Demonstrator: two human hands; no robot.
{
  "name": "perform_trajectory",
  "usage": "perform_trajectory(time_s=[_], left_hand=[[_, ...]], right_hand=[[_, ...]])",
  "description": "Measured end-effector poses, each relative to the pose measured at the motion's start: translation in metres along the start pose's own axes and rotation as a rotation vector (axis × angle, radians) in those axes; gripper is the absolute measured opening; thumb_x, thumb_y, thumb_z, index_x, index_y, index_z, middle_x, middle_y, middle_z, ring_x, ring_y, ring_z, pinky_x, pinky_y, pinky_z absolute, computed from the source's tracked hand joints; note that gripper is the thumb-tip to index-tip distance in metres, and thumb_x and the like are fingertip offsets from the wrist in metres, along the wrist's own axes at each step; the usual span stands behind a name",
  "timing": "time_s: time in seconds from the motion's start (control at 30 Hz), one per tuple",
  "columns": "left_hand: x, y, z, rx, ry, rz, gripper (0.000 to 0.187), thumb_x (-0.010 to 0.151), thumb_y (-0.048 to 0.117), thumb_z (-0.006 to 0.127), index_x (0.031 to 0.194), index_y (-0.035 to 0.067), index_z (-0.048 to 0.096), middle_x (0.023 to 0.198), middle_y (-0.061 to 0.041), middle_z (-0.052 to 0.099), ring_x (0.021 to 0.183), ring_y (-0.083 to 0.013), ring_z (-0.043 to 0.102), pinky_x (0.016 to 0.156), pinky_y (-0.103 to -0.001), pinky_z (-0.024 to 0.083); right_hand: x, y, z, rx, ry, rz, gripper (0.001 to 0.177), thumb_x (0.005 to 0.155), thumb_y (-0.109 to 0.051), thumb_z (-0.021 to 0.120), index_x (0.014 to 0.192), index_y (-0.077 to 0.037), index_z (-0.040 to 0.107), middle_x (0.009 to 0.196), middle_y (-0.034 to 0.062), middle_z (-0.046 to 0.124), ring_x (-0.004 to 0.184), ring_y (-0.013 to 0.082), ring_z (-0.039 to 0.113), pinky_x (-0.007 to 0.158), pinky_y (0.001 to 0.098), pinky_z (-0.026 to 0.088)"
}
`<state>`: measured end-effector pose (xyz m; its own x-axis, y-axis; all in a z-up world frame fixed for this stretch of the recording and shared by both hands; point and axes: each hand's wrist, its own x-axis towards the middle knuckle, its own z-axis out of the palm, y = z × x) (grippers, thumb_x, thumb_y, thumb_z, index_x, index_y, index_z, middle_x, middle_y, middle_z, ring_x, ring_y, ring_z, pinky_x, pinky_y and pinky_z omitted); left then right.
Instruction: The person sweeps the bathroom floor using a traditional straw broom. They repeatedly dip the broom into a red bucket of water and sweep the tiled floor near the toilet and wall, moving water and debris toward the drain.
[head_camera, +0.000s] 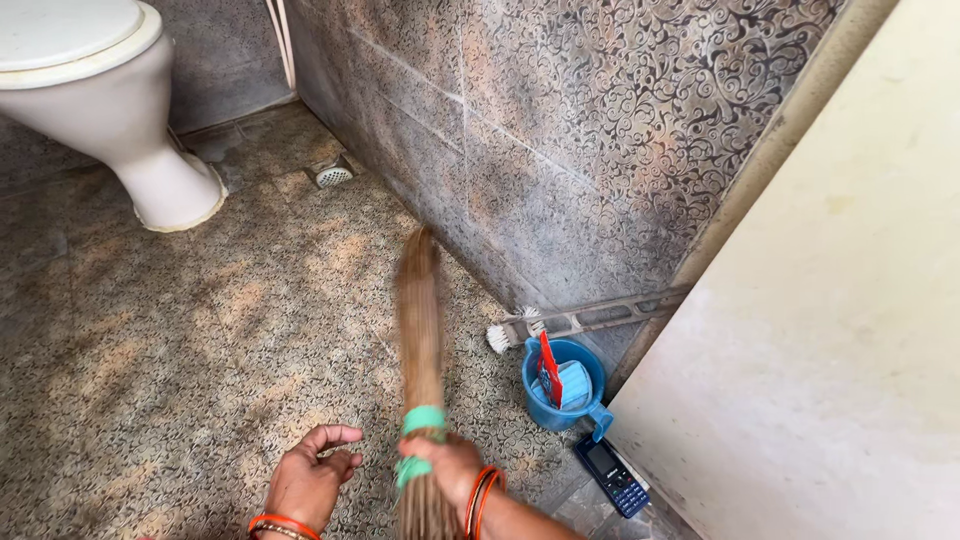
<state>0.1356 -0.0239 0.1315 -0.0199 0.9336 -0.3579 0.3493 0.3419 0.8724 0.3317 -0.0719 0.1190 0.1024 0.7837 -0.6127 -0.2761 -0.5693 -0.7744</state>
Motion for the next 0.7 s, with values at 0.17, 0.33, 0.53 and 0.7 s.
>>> perform_trajectory(time_s=[0.17,0.33,0.53,0.7], left_hand=[[-0.001,0.002,0.006,0.009,-0.019,-0.006,0.027,0.092,-0.008,0.06,0.11,0.006,0.076,0.1,-0.007,0.078,0.086,-0.0145,0.075,0.076,-0.028,0.061],[-0.004,0.003,0.005,-0.083,-0.017,0.012,0.025,0.094,-0.007,0.058,0.11,0.003,0.075,0.101,-0.008,0.076,0.086,-0.0168,0.073,0.076,-0.03,0.061],[-0.008,0.011,0.003,-0.043,-0.015,0.013,0.023,0.094,-0.004,0.058,0.109,0.002,0.075,0.102,-0.008,0.077,0.086,-0.0156,0.075,0.076,-0.029,0.061],[-0.007,0.006,0.006,-0.054,-0.027,0.033,0.019,0.095,-0.001,0.06,0.107,0.001,0.075,0.099,-0.01,0.078,0.086,-0.0163,0.075,0.076,-0.029,0.06]], right_hand=[[-0.005,0.001,0.001,-0.044,-0.152,0.024,0.037,0.075,-0.027,0.082,0.105,-0.006,0.076,0.091,0.0059,0.079,0.082,0.0174,0.075,0.081,0.0316,0.058],[0.001,-0.019,-0.009,0.042,-0.099,0.055,0.041,0.078,-0.029,0.082,0.108,-0.003,0.07,0.086,0.0088,0.075,0.073,0.0208,0.073,0.071,0.0357,0.06],[0.002,-0.018,-0.008,0.099,-0.133,0.05,0.039,0.079,-0.028,0.083,0.106,-0.004,0.07,0.085,0.0085,0.074,0.065,0.0192,0.071,0.06,0.0359,0.06],[0.001,-0.034,-0.02,-0.061,-0.238,0.053,0.036,0.082,-0.03,0.082,0.108,-0.006,0.072,0.089,0.0067,0.076,0.069,0.0167,0.074,0.065,0.0325,0.061]])
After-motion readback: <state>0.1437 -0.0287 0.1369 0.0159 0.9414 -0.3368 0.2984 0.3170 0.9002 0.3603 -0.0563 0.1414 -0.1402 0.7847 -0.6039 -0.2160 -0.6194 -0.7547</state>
